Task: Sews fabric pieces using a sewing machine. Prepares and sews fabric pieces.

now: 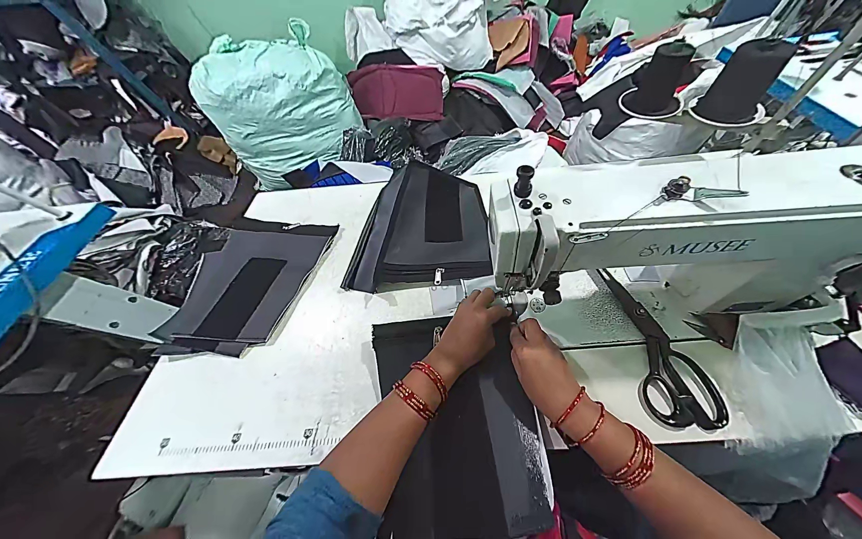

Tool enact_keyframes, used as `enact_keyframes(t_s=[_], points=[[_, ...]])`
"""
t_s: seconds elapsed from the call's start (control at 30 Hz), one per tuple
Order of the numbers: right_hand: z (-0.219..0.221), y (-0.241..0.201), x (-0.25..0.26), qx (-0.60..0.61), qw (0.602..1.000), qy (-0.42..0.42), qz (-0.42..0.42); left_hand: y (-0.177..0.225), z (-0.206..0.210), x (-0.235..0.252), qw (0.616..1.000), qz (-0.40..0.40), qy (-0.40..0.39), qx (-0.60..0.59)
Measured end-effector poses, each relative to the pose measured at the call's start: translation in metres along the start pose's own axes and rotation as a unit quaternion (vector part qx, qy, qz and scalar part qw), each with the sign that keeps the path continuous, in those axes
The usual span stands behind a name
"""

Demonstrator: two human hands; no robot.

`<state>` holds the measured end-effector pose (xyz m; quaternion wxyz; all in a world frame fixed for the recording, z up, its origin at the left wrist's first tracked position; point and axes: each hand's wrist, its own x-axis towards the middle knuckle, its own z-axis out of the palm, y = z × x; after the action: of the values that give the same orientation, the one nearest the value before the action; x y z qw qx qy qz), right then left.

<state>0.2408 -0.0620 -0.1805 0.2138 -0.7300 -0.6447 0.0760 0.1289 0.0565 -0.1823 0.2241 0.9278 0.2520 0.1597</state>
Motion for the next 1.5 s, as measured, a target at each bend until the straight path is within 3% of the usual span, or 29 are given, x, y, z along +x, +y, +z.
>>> enact_keyframes(t_s=[0.4,0.63,1.5], points=[[-0.002,-0.001,0.003,0.004,1.0,-0.005,0.009,-0.005,0.002,0.002,1.0,0.013,0.023,-0.007],[-0.015,-0.005,0.015,0.018,0.993,-0.102,0.052,-0.012,0.005,0.004,0.997,0.024,0.068,-0.021],[-0.021,-0.008,0.038,0.015,0.982,-0.164,0.088,-0.013,0.005,0.021,0.998,-0.018,0.061,0.002]])
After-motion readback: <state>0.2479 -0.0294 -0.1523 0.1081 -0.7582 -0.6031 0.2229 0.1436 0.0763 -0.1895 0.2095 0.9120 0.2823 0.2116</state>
